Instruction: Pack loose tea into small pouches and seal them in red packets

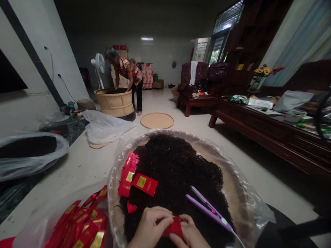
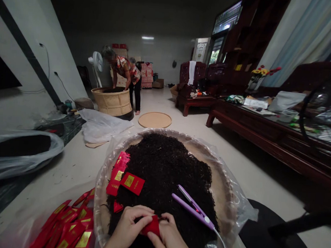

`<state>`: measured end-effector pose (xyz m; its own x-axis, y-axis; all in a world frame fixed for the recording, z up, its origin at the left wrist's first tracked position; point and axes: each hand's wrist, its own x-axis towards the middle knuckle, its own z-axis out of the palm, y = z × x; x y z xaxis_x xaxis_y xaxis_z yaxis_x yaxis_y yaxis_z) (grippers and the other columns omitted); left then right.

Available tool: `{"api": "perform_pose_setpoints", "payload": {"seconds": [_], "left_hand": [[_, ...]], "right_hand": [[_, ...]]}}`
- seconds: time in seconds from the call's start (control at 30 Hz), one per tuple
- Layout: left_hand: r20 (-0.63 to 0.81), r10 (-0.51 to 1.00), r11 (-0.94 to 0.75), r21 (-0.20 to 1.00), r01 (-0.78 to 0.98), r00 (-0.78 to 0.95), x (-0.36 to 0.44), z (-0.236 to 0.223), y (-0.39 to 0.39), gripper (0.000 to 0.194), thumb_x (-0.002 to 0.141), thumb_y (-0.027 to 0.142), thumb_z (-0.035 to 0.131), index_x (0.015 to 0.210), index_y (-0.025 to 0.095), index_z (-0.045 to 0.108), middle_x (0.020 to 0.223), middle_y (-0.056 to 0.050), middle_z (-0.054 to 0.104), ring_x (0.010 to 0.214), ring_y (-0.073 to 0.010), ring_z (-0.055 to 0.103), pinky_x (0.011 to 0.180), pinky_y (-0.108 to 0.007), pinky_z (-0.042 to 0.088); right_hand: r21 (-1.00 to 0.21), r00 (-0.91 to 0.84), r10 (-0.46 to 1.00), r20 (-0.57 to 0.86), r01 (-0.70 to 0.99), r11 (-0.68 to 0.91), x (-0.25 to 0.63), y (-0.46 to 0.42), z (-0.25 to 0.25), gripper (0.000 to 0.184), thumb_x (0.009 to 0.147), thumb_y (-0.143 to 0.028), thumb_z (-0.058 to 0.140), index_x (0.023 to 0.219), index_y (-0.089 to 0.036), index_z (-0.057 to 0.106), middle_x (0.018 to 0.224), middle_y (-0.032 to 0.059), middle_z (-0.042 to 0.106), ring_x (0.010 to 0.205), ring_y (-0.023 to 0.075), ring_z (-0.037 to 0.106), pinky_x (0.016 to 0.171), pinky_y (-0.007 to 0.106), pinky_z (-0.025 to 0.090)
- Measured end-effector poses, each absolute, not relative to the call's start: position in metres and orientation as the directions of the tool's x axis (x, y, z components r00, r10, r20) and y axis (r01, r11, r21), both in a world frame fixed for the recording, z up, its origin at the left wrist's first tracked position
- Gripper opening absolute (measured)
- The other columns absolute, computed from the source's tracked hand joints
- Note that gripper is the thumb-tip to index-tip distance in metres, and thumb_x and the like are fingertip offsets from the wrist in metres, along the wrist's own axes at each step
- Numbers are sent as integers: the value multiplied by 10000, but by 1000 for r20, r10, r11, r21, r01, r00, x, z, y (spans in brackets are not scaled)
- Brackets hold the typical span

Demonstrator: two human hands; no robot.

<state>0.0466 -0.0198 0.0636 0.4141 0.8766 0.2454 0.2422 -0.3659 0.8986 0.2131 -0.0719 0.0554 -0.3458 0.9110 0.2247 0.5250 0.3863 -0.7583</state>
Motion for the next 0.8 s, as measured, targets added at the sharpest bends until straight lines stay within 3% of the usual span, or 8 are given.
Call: {"api": "perform_pose_setpoints", "payload": {"seconds": [0.17, 0.3, 0.43, 0.57, 0.8], "left_hand": [[326, 844, -478, 816, 324, 426, 42, 56, -17, 226, 866, 194, 571, 813, 236, 786, 834, -49, 792, 811, -193, 741, 748, -273, 585], [562, 705, -708, 530, 466, 432, 41, 50, -19, 244, 893, 267, 564, 1087, 224, 705, 1040, -90, 760, 1060, -264, 670, 901, -434, 550], [597, 551, -824, 276, 495, 583, 43, 39, -24, 589, 783, 351, 691, 1315, 162, 523, 1296, -156, 633, 1237, -352, 537, 997, -584, 450], [600, 574, -788, 218, 576, 557, 45, 26, -26, 582, 765, 134, 625, 1326, 133, 471, 1332, -157, 604, 1285, -333, 491, 1027, -593, 407], [654, 586, -751, 218, 623, 478, 49, 16, -26, 605, 743, 8, 508, 1324, 175, 487, 1306, -98, 630, 1306, -302, 465, 1086, -582, 317]], "right_hand": [[-746, -403, 880, 249, 499, 440, 215, -69, 63, 251, 963, -267, 449, 1006, -290, 695, 905, 16, 758, 888, 210, 693, 1032, 484, 440], [-769, -249, 929, 274, 524, 367, 218, -63, 46, 350, 984, -396, 405, 936, -262, 725, 977, 66, 762, 1000, 245, 684, 987, 464, 493], [-871, -114, 969, 221, 424, 248, 217, -57, 41, 538, 935, -612, 373, 998, -227, 743, 995, 102, 760, 1029, 270, 676, 902, 427, 547], [-959, -163, 983, 89, 252, 129, 209, -56, 57, 657, 878, -721, 347, 987, -214, 750, 926, 88, 767, 863, 258, 706, 808, 397, 577], [-986, -112, 992, 52, 154, 69, 200, -55, 59, 685, 829, -760, 393, 1064, -210, 728, 1066, 118, 732, 1021, 289, 656, 971, 480, 479]]}}
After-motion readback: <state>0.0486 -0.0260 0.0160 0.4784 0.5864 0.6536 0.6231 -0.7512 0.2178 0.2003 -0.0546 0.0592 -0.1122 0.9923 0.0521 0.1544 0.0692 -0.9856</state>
